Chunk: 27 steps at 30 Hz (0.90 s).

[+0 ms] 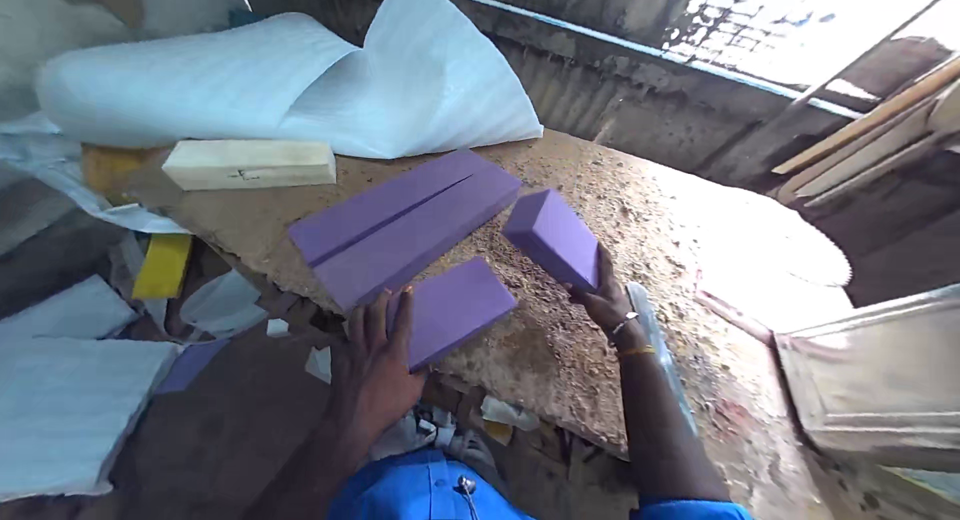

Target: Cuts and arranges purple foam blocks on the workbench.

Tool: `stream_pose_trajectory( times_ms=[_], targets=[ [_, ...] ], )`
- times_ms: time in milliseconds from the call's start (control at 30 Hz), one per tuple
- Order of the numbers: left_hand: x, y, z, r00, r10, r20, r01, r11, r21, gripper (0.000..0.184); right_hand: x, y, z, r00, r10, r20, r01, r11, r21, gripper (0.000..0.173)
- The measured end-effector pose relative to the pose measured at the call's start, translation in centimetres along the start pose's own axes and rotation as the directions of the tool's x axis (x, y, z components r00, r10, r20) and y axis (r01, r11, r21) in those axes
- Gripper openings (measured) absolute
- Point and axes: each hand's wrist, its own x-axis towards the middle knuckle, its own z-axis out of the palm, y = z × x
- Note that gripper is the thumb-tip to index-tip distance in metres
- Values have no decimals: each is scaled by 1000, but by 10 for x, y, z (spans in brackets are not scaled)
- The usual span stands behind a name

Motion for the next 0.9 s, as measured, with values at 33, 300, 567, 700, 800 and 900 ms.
stream_pose_trajectory(
  times_ms=[33, 300, 567, 700, 800, 900],
  targets=[
    [4, 6, 5, 1000, 0, 2, 0, 1000, 2, 102, 9, 3, -15, 998, -26, 60, 34, 991, -128, 117],
    [32, -3, 48, 995, -104, 7, 104, 992, -76, 116, 90, -17, -3, 974, -119, 195, 194, 883, -428, 70],
    [-5, -31, 107, 941, -201, -273, 63, 894, -443, 101, 77, 11, 37, 984, -161, 80, 165, 985, -48, 65],
    [3, -32, 106, 933, -202, -298, 64, 907, -416, 91, 88, 3, 51, 970, -209, 125, 214, 977, -23, 64],
    [8, -43, 105, 930, -179, -320, 26, 902, -430, 90, 101, -2, 54, 947, -265, 182, 277, 960, -46, 65],
    [8, -50, 104, 933, -167, -319, 5, 892, -452, 87, 111, -4, 55, 949, -263, 174, 282, 954, -97, 63]
  ],
)
